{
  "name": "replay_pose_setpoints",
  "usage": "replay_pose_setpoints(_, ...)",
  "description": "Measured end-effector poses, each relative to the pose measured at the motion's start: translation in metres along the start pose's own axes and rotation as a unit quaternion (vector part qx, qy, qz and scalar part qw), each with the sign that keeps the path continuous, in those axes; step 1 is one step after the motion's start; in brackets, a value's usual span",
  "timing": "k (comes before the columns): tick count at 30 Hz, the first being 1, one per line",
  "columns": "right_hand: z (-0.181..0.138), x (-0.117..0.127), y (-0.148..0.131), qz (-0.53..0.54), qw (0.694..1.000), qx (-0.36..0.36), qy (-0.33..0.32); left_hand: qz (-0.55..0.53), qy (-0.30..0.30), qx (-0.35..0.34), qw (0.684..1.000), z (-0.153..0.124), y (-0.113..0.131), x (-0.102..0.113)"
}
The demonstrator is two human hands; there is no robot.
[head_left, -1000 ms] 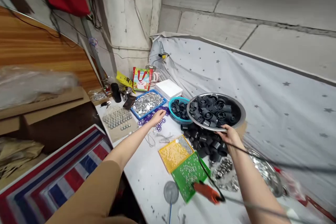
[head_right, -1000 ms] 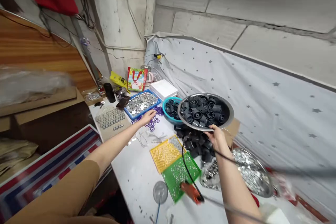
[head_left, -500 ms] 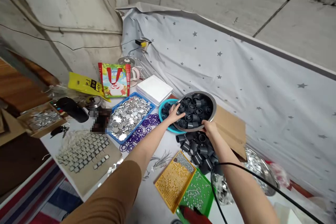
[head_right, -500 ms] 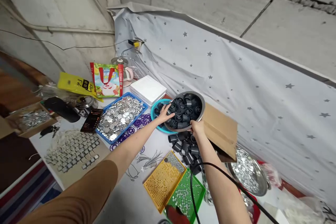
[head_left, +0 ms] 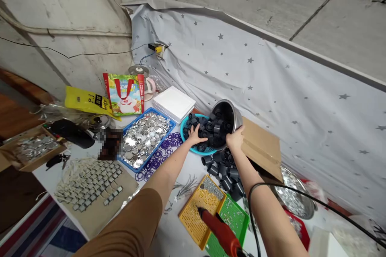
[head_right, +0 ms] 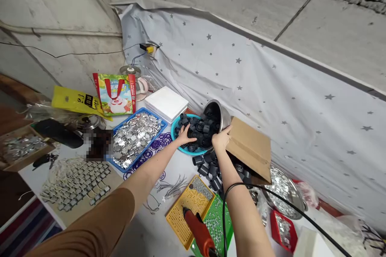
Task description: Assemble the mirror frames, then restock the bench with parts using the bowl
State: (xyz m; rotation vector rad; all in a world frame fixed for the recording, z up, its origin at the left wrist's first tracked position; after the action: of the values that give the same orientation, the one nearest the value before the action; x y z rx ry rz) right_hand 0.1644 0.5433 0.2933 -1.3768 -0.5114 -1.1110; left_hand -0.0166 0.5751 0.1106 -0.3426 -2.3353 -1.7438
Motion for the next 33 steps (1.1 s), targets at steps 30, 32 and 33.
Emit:
replay_pose_setpoints(30, -0.025, -0.007, -0.015, -0.124, 0.961, 0.240, 0.058, 0.387, 0.033, -0.218, 0.895, -0.058, -0.007, -0.026)
replay_pose_setpoints(32, -0.024, -0.004, -0.014, -0.117, 0.962, 0.240, 0.063, 0.394, 0.043, -0.209, 0.894, -0.055, -0.010, -0.028)
replay_pose_setpoints(33, -0.024, -0.001, -0.014, -0.111, 0.962, 0.241, 0.067, 0.395, 0.045, -0.204, 0.894, -0.054, -0.012, -0.028)
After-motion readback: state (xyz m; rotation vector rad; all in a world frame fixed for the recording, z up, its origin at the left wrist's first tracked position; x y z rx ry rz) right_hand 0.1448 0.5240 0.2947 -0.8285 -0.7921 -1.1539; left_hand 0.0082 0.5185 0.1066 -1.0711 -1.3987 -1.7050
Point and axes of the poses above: each hand's wrist, its own z-axis towards the middle knuckle, its own x-axis out of the back of the hand, y = z × x, the point moved 6 cm from there along z, towards the middle knuckle, and after that the axes turned 10 degrees about x, right-handed, at the moved point
